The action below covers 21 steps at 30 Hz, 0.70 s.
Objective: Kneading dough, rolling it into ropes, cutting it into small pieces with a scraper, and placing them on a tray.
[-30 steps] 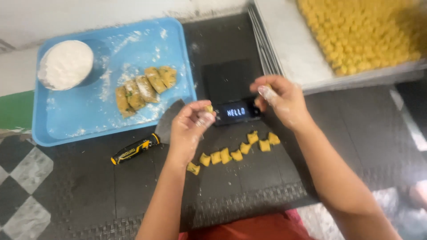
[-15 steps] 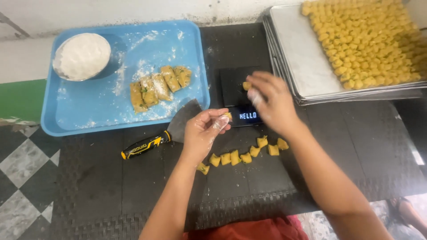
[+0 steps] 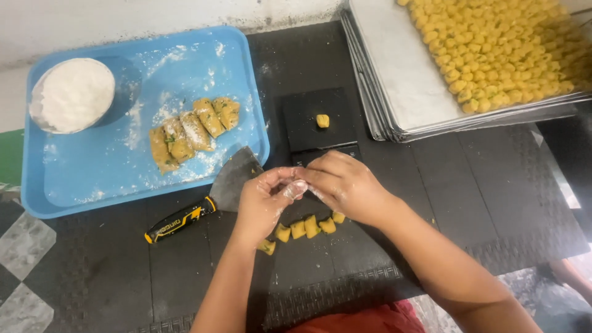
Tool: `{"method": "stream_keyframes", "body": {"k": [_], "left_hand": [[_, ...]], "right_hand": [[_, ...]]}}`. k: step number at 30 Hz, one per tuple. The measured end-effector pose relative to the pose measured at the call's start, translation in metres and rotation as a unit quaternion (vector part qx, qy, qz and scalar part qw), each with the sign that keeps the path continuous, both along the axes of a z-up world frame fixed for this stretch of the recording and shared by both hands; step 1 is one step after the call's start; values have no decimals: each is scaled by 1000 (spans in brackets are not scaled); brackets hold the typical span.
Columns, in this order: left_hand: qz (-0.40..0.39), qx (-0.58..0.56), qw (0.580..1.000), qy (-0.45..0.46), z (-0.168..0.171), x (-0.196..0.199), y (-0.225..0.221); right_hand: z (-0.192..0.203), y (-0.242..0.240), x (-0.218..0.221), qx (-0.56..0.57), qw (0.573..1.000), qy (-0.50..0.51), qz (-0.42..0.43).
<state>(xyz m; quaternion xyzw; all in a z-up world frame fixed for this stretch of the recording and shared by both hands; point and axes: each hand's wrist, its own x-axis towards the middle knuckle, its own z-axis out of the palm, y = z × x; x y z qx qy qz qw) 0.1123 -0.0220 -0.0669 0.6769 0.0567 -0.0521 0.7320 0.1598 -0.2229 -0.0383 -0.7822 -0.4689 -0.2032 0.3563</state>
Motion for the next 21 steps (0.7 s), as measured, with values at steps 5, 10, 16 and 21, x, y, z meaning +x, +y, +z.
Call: {"method": "stream_keyframes", "body": {"k": [5,10,16,21], "left_hand": [[-1,1,1000,-11,-12,-1,0],[31,-26,998,-44,-3,-3,1],[89,-105,990,-17,11,2,11],[58,-79,995,-6,20,-6,0]], "right_hand": [[8,-2,-1,8,997,75,22],[12,-13,13,122,966,227,-13],[10,-39,35,182,919,281,-206],[12,-20,19,115,959,216,-140]]}}
